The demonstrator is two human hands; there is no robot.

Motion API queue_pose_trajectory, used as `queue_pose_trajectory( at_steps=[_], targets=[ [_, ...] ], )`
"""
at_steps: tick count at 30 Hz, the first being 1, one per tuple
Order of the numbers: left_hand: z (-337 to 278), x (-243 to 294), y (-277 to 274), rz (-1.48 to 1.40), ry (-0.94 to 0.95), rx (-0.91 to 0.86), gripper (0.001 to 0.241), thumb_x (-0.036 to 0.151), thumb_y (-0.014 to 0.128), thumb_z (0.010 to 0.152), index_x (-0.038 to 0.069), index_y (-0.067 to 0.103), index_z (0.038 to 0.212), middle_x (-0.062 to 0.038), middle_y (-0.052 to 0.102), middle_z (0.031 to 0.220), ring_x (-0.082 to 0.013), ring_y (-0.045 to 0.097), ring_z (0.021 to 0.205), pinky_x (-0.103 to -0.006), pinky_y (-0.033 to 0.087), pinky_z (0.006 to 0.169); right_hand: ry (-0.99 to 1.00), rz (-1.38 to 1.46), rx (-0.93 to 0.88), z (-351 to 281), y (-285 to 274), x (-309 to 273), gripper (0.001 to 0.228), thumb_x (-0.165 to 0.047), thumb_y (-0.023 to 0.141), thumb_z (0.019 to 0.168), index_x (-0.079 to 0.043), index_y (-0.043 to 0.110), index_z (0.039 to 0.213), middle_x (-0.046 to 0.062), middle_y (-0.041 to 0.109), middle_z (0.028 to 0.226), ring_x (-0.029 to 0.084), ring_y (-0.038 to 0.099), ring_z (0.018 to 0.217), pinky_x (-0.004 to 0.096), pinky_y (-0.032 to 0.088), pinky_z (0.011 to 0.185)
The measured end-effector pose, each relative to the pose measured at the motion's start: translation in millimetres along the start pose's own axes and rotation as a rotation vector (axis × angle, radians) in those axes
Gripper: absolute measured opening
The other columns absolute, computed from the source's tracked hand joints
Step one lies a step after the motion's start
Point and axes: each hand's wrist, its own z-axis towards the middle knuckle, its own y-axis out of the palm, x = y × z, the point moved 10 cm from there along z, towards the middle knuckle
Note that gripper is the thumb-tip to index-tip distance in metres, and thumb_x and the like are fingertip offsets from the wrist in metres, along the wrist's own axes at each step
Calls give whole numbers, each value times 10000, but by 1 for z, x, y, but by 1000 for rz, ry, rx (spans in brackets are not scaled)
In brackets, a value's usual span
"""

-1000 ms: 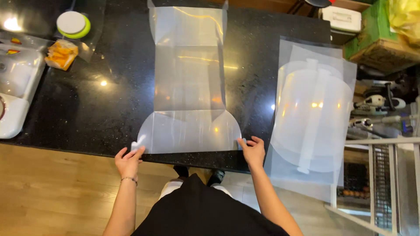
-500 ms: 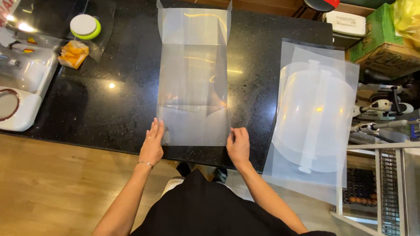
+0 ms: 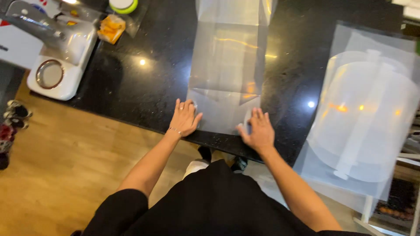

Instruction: The person handles large translucent plastic sheets on a black countertop, unfolding and repositioning them, wiping their surfaces with a small cloth or tissue, folding sheets over, and stacking them with other sheets on the counter.

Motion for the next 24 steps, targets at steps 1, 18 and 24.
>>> queue_pose_trajectory(
  at_steps=[1,18,24],
  targets=[
    [4,-5,7,-35,-8,7,533,491,471,1053,-1,524,1255,-187,454,1453,-365,417,1370,-597,132,1323,-6,-15,43,-4,5,13,528,-413,805,850,44,668,1076,213,574,1347,407,560,1312,544,413,1151],
    [16,16,-11,-2,65,32,1237,816,492,856,-97,97,1591,-276,66,1687,-383,41,1583,-494,80,1273,85,2,-169,11,33,39,517,-300,629,1007,33,479,1372,233,293,1662,378,260,1556,537,223,1248],
    [13,23,-34,-8,95,-35,1435,889,608,658,-74,46,1562,-297,22,1646,-410,7,1545,-506,81,1242,101,53,-122,4,15,38,669,-373,615,994,69,401,1447,199,296,1665,358,224,1560,565,135,1256]
  ],
)
